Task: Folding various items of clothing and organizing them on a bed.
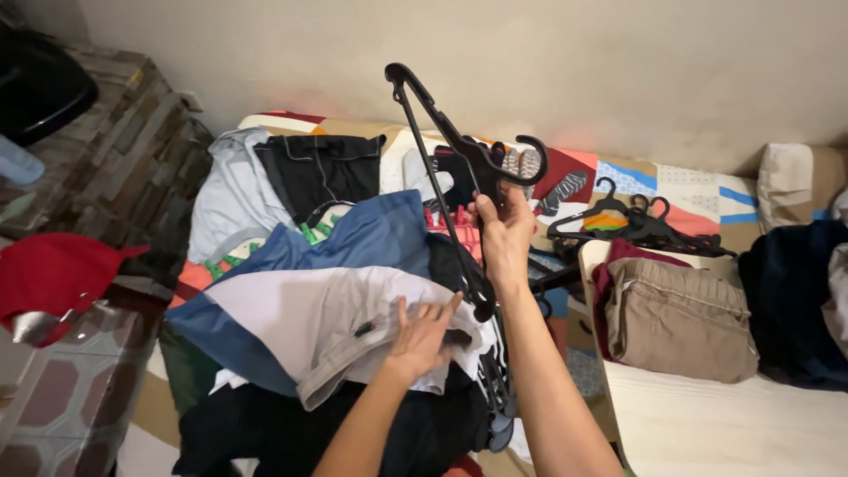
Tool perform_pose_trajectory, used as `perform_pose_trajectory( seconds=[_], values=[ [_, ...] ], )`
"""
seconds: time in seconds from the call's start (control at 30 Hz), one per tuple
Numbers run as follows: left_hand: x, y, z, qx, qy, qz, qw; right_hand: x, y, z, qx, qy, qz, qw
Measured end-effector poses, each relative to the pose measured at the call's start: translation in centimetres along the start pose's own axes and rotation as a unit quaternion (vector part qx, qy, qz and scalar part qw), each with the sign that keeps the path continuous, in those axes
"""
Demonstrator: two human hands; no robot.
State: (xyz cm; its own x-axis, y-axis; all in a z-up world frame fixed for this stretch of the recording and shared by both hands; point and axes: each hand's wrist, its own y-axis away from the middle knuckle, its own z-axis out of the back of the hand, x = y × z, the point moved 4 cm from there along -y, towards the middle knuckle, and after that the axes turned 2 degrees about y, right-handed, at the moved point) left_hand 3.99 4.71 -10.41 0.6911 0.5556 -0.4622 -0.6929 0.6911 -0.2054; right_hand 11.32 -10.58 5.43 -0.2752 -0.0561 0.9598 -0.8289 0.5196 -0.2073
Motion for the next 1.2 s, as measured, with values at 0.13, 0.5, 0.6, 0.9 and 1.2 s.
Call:
perform_pose_trajectory(
  seconds=[0.13,0.5,0.6,0.9,1.2],
  values=[
    [0.8,-0.3,-2.2,0.187,-0.014,0.058,0.980,-1.0,-0.1,1.4,-0.010,0.058,-0.012,0.998],
    [8.4,-1.8,11.2,-0.305,0.122,0.158,0.931,-12.7,5.2,11.2,-0.079,0.398,-0.075,0.911],
    [8.0,-2.1,10.9,-0.204,0.171,0.213,0.940,-19.0,7.3,15.1,-0.116,0.438,0.012,0.892],
    [5.7,-1.1,7.2,-0.201,0.121,0.139,0.962,-29.6,10.7,21.8,-0.067,0.527,-0.269,0.803],
    [3.9,-0.8,6.7,-0.188,0.162,0.083,0.965,-29.2,10.8,19.5,-0.097,0.551,-0.456,0.692]
  ],
)
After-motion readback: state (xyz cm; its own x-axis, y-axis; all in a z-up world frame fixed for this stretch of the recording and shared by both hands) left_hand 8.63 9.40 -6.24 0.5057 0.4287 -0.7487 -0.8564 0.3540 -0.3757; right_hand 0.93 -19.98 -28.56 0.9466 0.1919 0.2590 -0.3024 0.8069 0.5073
